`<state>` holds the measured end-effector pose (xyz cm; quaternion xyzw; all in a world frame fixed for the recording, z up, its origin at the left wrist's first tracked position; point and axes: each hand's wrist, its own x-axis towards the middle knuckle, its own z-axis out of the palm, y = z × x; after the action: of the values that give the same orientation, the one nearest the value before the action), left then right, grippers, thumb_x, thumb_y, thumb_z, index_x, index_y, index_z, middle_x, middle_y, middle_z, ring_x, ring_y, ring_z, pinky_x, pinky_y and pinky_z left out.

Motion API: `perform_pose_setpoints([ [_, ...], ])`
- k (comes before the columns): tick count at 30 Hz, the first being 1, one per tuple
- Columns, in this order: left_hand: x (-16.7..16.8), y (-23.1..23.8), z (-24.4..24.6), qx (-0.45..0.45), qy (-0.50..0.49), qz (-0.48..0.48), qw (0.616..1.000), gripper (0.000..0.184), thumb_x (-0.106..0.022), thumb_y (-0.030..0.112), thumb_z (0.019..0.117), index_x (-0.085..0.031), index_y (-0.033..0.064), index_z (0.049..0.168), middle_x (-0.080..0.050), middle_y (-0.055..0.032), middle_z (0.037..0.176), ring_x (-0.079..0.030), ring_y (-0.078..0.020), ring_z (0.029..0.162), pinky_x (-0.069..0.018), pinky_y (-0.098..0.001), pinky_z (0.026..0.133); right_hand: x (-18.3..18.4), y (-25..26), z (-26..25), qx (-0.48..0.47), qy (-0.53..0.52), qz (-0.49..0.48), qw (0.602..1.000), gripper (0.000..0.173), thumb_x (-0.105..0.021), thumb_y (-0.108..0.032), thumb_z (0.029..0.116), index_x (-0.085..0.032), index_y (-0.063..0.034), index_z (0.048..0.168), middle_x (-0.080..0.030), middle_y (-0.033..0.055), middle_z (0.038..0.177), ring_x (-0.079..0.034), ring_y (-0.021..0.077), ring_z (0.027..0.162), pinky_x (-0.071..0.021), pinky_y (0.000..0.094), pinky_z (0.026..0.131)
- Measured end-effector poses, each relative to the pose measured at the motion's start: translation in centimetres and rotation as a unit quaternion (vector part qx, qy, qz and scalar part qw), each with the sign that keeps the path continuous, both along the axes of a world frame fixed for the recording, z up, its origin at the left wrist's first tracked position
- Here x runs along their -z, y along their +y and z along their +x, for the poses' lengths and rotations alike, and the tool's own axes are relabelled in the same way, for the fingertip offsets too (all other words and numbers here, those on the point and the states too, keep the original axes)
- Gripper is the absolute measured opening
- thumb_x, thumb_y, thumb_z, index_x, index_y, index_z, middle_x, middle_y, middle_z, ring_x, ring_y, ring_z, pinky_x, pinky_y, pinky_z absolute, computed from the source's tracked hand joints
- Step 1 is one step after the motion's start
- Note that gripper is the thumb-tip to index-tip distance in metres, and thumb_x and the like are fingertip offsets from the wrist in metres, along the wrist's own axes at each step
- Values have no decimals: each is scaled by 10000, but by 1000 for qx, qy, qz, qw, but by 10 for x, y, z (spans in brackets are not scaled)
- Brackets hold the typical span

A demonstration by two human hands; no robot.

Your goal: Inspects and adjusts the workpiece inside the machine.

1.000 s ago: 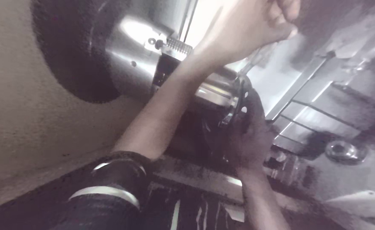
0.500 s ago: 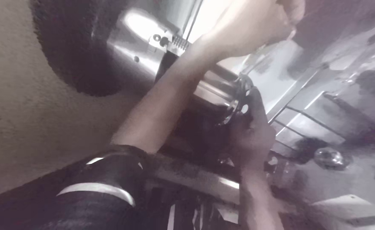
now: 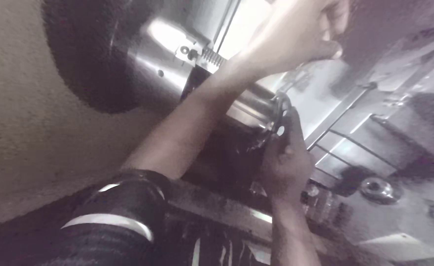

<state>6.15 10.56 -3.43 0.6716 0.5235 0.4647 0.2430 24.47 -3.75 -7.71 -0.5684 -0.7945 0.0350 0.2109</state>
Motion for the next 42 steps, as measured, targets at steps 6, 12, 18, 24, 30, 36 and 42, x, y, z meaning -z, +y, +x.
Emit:
perform_pose_setpoints([
  [6,4,3,-2,7,-8,7,1000,266,-846,317,835,-728,154,1008,-711,83,821,-669,-1,750,-574,-208,729,2,4,-2,-7,9,10,1000,522,-527,-228,1022,-489,-147,1536,-686,72,730,-605,236,533,-486,466,483],
  [12,4,1,-4,30,1,11,999,152,-795,291,889,-750,182,985,-728,103,863,-678,23,786,-571,-192,719,0,4,-1,-16,20,1,1000,536,-529,-207,1015,-474,-133,1543,-698,57,759,-617,206,550,-479,433,475],
  [18,0,-8,-5,62,-4,-15,998,260,-710,240,957,-702,147,1200,-708,81,890,-641,22,762,-545,-181,726,-4,2,-2,0,3,-37,999,559,-507,-241,1027,-423,-193,1578,-690,77,760,-624,264,566,-481,507,486],
  [24,2,-12,-4,59,39,-89,994,339,-806,315,859,-701,197,1158,-706,88,935,-655,6,806,-560,-214,738,-5,0,-4,6,-9,-25,1000,561,-502,-234,1009,-445,-167,1564,-686,88,732,-621,268,551,-474,499,479],
  [30,3,-12,-8,67,48,-87,993,358,-797,327,877,-694,204,1198,-717,88,911,-654,12,771,-557,-201,725,0,-1,-4,0,18,4,1000,534,-530,-211,1004,-494,-139,1532,-708,77,775,-619,229,556,-479,456,487],
  [36,2,-11,-11,80,40,-94,992,341,-778,299,892,-688,203,1207,-726,92,917,-649,17,746,-555,-198,709,-1,2,-6,-9,19,1,1000,543,-510,-205,1008,-473,-137,1545,-688,58,741,-603,216,538,-470,449,474],
  [42,7,-5,-11,85,50,-63,993,347,-783,358,874,-693,205,1173,-715,103,952,-669,26,836,-573,-197,733,0,1,-4,-3,21,-12,1000,532,-511,-230,1017,-478,-134,1539,-706,71,786,-633,227,582,-501,466,508],
])
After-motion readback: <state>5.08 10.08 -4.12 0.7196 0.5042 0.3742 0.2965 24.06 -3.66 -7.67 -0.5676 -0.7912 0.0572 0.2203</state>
